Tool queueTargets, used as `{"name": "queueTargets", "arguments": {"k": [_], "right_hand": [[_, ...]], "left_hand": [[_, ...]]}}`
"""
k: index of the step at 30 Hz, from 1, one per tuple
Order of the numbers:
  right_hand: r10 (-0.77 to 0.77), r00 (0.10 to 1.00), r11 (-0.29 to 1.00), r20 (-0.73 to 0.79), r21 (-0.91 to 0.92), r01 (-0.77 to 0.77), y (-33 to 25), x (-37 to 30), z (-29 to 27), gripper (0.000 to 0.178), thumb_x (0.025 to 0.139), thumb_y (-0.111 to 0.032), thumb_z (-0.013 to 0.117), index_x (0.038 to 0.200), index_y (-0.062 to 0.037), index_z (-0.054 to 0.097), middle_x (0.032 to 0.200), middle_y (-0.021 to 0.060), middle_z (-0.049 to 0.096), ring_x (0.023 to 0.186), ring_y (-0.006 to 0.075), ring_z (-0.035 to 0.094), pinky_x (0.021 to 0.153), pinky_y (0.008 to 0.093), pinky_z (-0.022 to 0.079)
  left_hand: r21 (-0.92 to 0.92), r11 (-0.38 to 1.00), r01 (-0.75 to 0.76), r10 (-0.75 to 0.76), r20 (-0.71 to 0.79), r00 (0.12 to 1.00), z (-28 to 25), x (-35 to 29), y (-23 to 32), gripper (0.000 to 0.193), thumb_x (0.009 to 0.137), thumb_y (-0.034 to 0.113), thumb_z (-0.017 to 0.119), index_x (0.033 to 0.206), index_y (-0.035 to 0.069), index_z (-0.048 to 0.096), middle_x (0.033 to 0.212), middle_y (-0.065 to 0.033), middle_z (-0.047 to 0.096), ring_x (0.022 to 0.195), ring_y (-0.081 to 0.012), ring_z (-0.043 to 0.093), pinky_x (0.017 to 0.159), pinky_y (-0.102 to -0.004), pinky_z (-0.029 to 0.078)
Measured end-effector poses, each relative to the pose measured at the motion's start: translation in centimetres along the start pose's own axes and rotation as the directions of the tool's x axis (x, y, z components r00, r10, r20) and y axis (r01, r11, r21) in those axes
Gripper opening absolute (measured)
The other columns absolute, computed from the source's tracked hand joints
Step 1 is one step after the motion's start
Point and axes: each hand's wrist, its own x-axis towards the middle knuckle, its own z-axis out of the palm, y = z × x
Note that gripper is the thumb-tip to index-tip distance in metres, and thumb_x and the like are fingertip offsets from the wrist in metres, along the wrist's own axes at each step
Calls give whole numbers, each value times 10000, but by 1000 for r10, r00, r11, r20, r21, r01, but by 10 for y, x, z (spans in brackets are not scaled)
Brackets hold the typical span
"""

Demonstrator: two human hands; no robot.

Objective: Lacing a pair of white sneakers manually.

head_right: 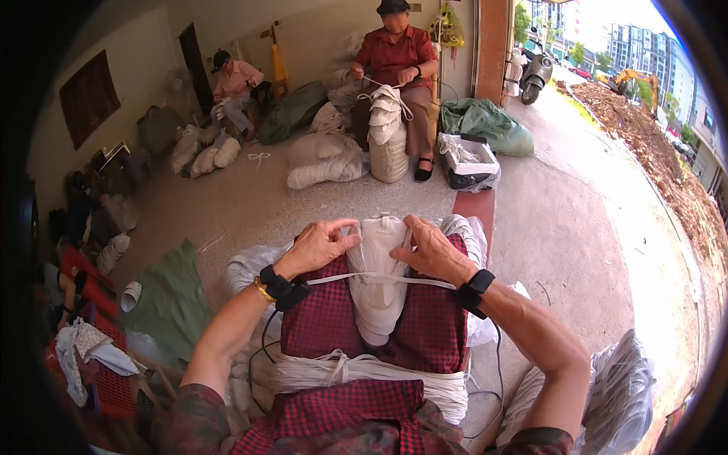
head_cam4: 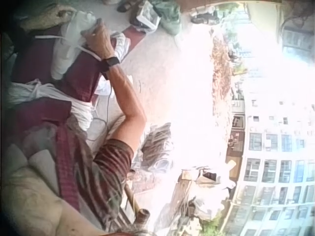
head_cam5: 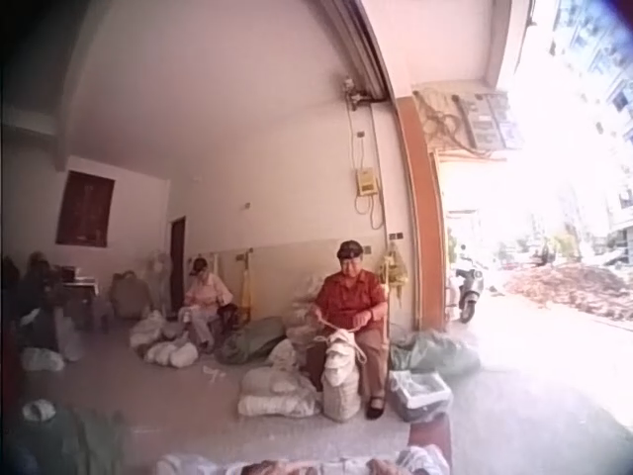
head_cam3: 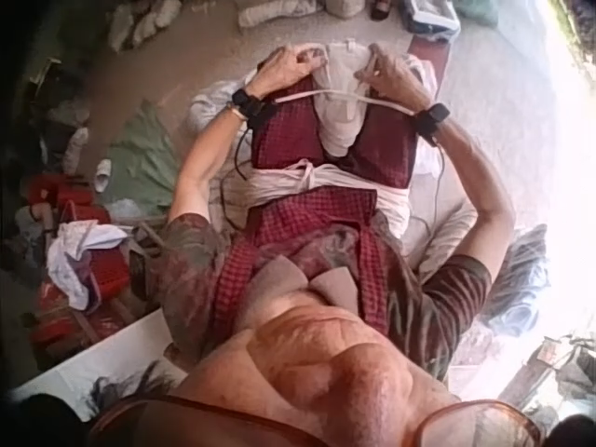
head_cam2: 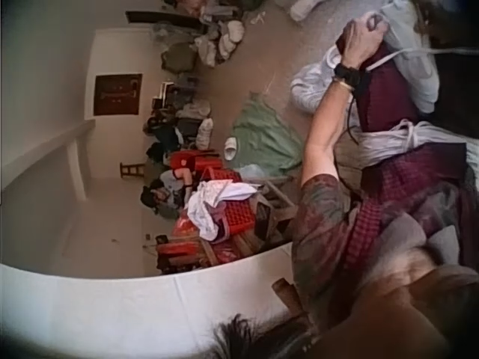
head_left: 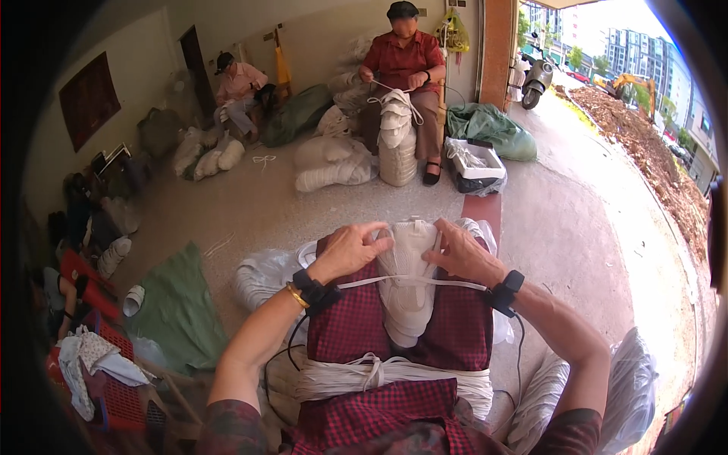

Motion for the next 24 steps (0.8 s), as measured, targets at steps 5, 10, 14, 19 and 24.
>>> {"name": "queueTargets", "arguments": {"k": [5,10,14,19,24], "right_hand": [[-68,990,998,-122,-4,69,4,-5,11,566,849,-256,736,1235,51,459,1034,229,595,861,329,641,765,410,521],[104,959,934,-264,357,-3,5,-32,17,409,903,-136,652,1212,30,443,993,175,606,764,237,655,658,360,553],[-224,940,972,-257,6,234,-1,-52,20,313,880,-63,641,1128,15,465,885,135,580,749,247,621,659,371,530],[-271,960,957,-76,-131,260,-5,-50,28,291,826,-4,600,1098,9,498,859,195,583,823,382,636,730,441,518],[-353,927,916,-122,-245,317,0,-46,37,166,891,-29,559,1054,-6,544,902,194,608,831,383,644,707,455,510]], "left_hand": [[143,989,-32,50,-125,991,16,4,2,487,892,440,623,1141,24,675,649,-146,623,616,-291,633,638,-400,493],[49,999,2,4,-125,992,13,-12,17,448,918,320,617,1219,-7,557,732,-161,646,679,-248,672,678,-374,522],[-147,989,-20,18,-18,1000,14,-31,27,390,864,145,705,1165,16,494,790,-108,632,728,-189,644,670,-348,519],[4,973,-229,229,28,973,23,-37,27,223,835,86,700,1004,9,576,770,-94,606,703,-205,596,670,-354,489],[-80,997,-19,42,286,957,-8,-39,20,228,900,200,621,878,-21,670,694,-65,637,675,-143,612,641,-308,469]]}}
